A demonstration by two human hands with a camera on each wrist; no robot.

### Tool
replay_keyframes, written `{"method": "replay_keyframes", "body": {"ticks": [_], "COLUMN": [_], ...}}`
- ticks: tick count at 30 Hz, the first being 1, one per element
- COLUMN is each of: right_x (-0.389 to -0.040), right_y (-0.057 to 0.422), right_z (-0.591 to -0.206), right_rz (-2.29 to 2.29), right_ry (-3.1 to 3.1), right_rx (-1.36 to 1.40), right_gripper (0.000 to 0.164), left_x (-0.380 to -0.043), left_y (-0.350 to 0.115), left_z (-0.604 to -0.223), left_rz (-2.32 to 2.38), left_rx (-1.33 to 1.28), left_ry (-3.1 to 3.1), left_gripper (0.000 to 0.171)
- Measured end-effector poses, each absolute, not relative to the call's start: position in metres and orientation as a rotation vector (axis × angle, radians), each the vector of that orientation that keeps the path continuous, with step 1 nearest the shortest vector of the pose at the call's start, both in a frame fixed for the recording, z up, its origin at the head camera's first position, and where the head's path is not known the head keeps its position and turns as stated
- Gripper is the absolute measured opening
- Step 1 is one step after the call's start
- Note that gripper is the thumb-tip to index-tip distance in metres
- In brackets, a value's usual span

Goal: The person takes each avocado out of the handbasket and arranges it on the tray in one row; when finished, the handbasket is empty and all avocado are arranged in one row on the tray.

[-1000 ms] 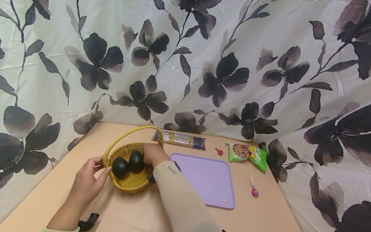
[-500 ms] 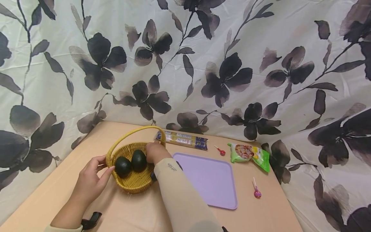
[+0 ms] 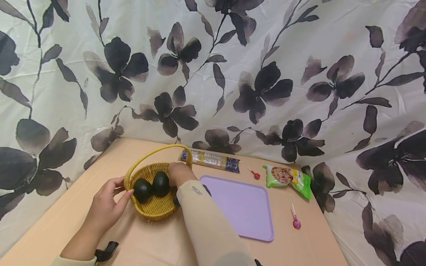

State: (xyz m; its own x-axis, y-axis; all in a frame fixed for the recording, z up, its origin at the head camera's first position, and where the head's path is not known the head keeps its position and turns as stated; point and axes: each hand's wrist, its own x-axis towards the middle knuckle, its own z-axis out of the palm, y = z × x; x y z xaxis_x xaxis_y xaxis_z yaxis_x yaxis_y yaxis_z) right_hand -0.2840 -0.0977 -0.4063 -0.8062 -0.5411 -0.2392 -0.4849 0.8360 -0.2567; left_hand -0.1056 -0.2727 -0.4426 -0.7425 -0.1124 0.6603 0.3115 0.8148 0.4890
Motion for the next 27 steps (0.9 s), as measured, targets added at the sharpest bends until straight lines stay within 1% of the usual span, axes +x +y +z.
{"method": "replay_keyframes", "body": {"ticks": [5, 11, 14, 18, 22, 27], "right_x": [-0.285, -0.286, -0.285, -0.283, -0.282, -0.284], "right_y": [-0.096, -0.094, -0.090, -0.086, -0.083, -0.078], "right_z": [-0.407, -0.408, -0.406, -0.402, -0.396, -0.391], "right_rz": [-0.262, -0.247, -0.299, -0.402, -0.536, -0.661], "right_ry": [2.714, 2.759, 2.762, 2.754, 2.698, 2.624], "right_rx": [-0.770, -0.798, -0.816, -0.840, -0.860, -0.929], "right_gripper": [0.022, 0.048, 0.058, 0.066, 0.069, 0.064], "left_x": [-0.107, -0.106, -0.106, -0.106, -0.106, -0.105], "left_y": [-0.272, -0.272, -0.272, -0.272, -0.272, -0.271], "left_z": [-0.444, -0.443, -0.443, -0.444, -0.445, -0.445], "left_rz": [-0.779, -0.770, -0.768, -0.772, -0.775, -0.778], "left_rx": [-0.152, -0.146, -0.144, -0.145, -0.143, -0.145], "left_ry": [-2.279, -2.280, -2.279, -2.270, -2.267, -2.265], "left_gripper": [0.048, 0.047, 0.047, 0.047, 0.047, 0.048]}}
